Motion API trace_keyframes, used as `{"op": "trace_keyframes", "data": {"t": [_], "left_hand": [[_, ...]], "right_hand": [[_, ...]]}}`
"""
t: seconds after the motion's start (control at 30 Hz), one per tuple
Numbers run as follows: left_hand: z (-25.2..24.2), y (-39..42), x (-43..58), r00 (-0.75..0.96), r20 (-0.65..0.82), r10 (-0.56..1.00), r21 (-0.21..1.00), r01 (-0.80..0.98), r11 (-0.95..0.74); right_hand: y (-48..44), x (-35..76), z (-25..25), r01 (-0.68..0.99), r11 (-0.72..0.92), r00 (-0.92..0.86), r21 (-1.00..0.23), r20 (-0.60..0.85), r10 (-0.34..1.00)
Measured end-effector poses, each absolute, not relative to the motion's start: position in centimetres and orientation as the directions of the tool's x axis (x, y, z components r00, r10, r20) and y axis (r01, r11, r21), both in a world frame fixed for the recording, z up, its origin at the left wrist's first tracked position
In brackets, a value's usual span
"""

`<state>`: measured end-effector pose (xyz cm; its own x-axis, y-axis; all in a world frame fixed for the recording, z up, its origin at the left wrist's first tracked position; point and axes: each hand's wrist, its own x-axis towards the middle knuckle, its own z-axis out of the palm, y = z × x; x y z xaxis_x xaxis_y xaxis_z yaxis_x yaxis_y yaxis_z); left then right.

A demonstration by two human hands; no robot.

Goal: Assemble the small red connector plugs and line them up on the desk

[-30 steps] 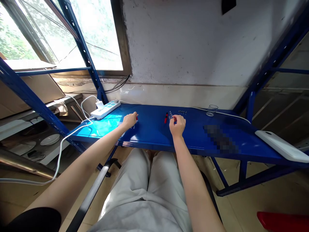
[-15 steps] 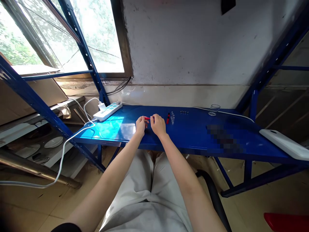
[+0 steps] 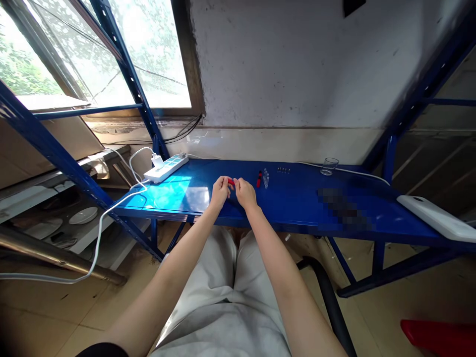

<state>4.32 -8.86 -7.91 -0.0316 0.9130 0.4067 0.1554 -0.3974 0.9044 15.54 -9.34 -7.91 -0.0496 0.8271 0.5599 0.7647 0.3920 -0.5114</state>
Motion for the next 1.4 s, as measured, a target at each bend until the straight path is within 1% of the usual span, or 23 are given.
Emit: {"op": "trace_keyframes", "data": {"t": [0.1,0.27,0.37,0.53,0.63,0.73,0.9,1.13,1.3,1.4], "left_hand": [[-7.8,-9.0,4.3,-0.013,0.408,0.913,0.900,0.174,-0.400],[-7.8,-9.2,4.4,0.026,0.429,0.903,0.882,0.201,-0.425],[-7.8,-9.1,4.5,0.011,0.415,0.910,0.882,0.241,-0.405],[-7.9,-9.1,4.5,-0.019,0.416,0.909,0.878,0.266,-0.397],[-7.9,-9.1,4.5,-0.054,0.439,0.897,0.879,0.235,-0.416],[-7.9,-9.0,4.4,-0.083,0.449,0.890,0.887,0.167,-0.431],[-8.2,-8.5,4.2,-0.144,0.415,0.898,0.909,0.089,-0.406],[-8.6,-8.0,3.9,-0.235,0.425,0.874,0.905,0.080,-0.419],[-8.6,-8.1,3.8,-0.249,0.427,0.869,0.904,0.082,-0.420],[-8.5,-8.2,3.8,-0.260,0.397,0.880,0.915,0.040,-0.401]], "right_hand": [[-9.6,15.6,-7.8,0.753,0.399,-0.034,-0.523,0.575,0.817],[-9.7,15.7,-7.9,0.764,0.355,0.060,-0.538,0.608,0.792],[-9.6,15.8,-8.0,0.770,0.332,0.082,-0.545,0.600,0.796],[-9.5,15.7,-8.0,0.756,0.354,0.078,-0.551,0.613,0.786],[-9.5,15.8,-8.1,0.730,0.385,0.079,-0.565,0.629,0.773],[-9.5,15.8,-8.1,0.682,0.440,0.068,-0.584,0.650,0.757],[-9.3,15.8,-8.3,0.614,0.508,-0.016,-0.604,0.633,0.774],[-9.1,15.6,-8.5,0.610,0.546,-0.070,-0.575,0.647,0.759],[-9.0,15.7,-8.5,0.614,0.566,-0.090,-0.551,0.663,0.743],[-9.1,15.6,-8.4,0.615,0.570,-0.097,-0.545,0.665,0.740]]}}
